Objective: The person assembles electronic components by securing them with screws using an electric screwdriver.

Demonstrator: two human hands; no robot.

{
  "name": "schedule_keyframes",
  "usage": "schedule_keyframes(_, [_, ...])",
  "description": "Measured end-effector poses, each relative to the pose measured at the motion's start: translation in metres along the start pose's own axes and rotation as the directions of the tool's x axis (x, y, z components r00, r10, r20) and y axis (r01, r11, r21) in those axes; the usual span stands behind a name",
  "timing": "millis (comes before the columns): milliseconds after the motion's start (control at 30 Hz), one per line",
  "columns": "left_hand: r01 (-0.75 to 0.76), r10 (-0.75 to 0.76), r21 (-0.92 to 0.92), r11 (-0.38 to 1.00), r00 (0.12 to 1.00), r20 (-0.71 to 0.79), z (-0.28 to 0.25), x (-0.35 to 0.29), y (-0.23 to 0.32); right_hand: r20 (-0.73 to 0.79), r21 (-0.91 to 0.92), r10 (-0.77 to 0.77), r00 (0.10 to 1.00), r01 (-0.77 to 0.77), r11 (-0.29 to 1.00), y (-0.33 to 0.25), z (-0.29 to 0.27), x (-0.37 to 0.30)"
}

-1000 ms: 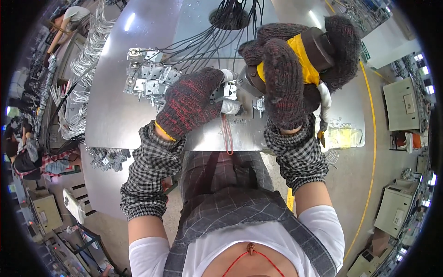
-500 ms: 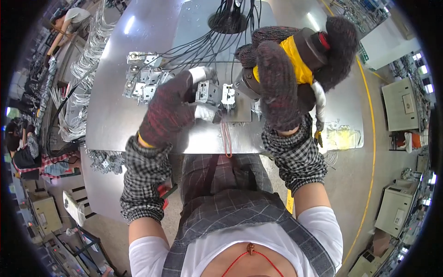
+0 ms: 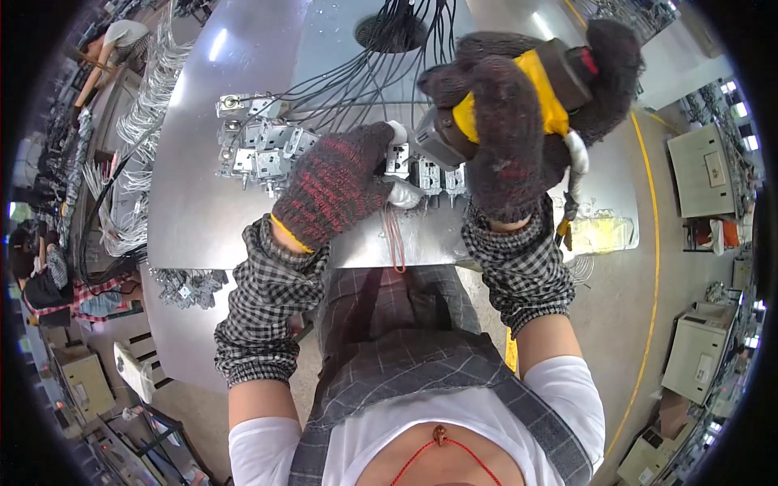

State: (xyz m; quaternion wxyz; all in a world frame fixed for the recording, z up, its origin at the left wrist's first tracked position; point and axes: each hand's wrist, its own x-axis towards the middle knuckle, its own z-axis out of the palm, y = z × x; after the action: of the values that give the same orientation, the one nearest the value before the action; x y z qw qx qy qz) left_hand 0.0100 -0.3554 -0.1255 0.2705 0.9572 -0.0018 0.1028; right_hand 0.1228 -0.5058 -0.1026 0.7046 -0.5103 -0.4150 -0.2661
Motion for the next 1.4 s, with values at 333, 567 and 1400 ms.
schedule_keyframes(333, [0.132, -0.128, -0.03, 0.991, 0.986, 0.105, -0.004, 0.002, 0.007, 0.501, 0.847, 0.273, 0.821, -0.53, 0.041, 0.084, -0.011, -0.058])
schedule_keyframes(567, [-0.003, -0.013, -0.15, 0.989, 0.994, -0.11, -0.022, 0.001, 0.016, 0.393, 0.813, 0.33, 0.858, -0.492, 0.31, 0.057, 0.004, -0.044])
schedule_keyframes(1400, [-0.227, 0.214, -0.023, 0.974, 0.942, -0.26, -0.03, -0.039, -0.008, 0.23, 0.186, 0.226, 0.947, -0.271, 0.945, 0.008, -0.006, -0.019])
